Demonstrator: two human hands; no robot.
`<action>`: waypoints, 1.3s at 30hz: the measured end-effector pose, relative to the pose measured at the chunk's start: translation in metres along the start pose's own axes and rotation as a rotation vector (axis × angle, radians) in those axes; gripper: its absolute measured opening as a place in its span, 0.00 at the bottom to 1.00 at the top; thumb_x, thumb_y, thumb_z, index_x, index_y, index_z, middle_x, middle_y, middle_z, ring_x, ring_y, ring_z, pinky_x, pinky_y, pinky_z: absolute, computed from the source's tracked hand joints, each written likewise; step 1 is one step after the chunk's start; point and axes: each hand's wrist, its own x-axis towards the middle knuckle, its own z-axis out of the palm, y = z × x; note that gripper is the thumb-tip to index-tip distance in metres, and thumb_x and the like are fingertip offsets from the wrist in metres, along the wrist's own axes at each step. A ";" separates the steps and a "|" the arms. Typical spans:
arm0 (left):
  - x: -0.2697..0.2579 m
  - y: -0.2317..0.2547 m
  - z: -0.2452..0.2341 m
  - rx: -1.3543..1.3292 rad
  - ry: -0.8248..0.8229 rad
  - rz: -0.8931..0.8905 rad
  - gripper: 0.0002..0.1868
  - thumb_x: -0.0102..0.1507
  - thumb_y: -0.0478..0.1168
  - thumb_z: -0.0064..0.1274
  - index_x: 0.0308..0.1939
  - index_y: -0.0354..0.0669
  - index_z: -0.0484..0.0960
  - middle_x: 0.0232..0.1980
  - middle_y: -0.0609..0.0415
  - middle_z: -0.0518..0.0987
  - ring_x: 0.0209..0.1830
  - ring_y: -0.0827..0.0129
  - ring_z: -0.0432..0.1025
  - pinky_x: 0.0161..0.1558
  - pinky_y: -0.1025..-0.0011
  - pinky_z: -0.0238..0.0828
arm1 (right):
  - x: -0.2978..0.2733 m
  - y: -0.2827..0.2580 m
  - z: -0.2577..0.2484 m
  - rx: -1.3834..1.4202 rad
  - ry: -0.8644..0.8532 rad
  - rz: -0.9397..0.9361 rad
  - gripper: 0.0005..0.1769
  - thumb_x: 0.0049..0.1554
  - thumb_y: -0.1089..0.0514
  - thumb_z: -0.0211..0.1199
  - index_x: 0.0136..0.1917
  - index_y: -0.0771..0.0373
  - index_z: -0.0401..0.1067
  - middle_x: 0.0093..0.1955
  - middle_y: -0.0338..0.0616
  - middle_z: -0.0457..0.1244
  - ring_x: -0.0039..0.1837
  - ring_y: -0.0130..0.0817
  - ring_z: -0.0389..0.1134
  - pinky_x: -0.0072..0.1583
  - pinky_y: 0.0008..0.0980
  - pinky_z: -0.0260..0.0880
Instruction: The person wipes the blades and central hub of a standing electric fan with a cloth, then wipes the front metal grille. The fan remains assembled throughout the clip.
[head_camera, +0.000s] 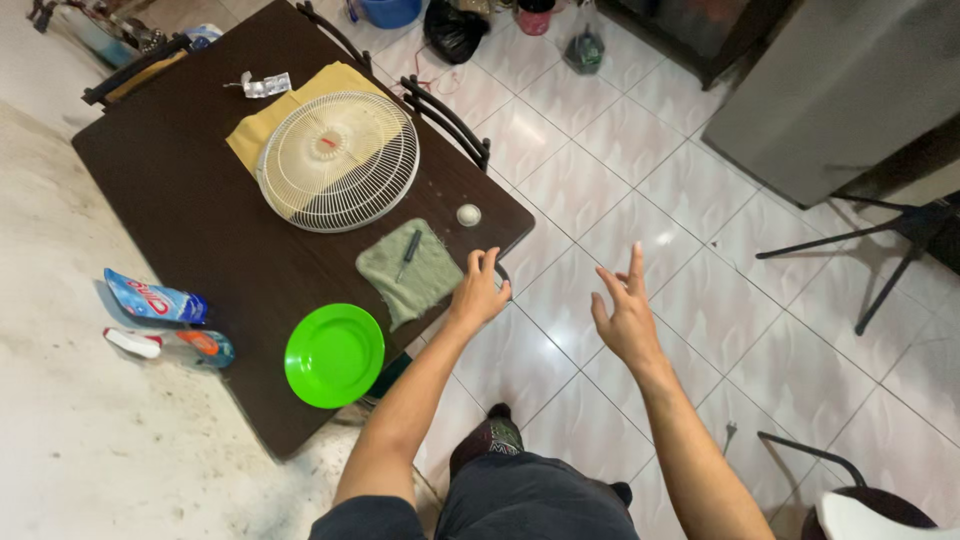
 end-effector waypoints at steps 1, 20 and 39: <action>0.018 -0.015 0.002 0.016 0.055 0.042 0.39 0.61 0.46 0.56 0.75 0.50 0.59 0.74 0.39 0.60 0.62 0.41 0.70 0.58 0.51 0.71 | 0.008 -0.003 0.011 0.032 -0.056 0.045 0.30 0.56 0.61 0.65 0.71 0.57 0.64 0.84 0.63 0.41 0.65 0.49 0.68 0.58 0.41 0.73; 0.179 -0.098 0.025 0.175 0.207 0.149 0.27 0.64 0.39 0.60 0.67 0.47 0.73 0.65 0.43 0.73 0.65 0.47 0.68 0.65 0.56 0.68 | -0.017 0.048 0.029 -0.021 -0.185 0.245 0.24 0.57 0.58 0.63 0.67 0.59 0.68 0.83 0.56 0.44 0.72 0.58 0.62 0.64 0.45 0.69; -0.076 0.240 0.260 -1.208 -1.347 -0.330 0.42 0.69 0.75 0.30 0.51 0.39 0.80 0.35 0.55 0.80 0.33 0.71 0.74 0.44 0.68 0.74 | -0.240 0.072 -0.196 -0.081 0.151 1.016 0.28 0.59 0.56 0.62 0.72 0.54 0.66 0.89 0.44 0.45 0.56 0.55 0.70 0.63 0.42 0.70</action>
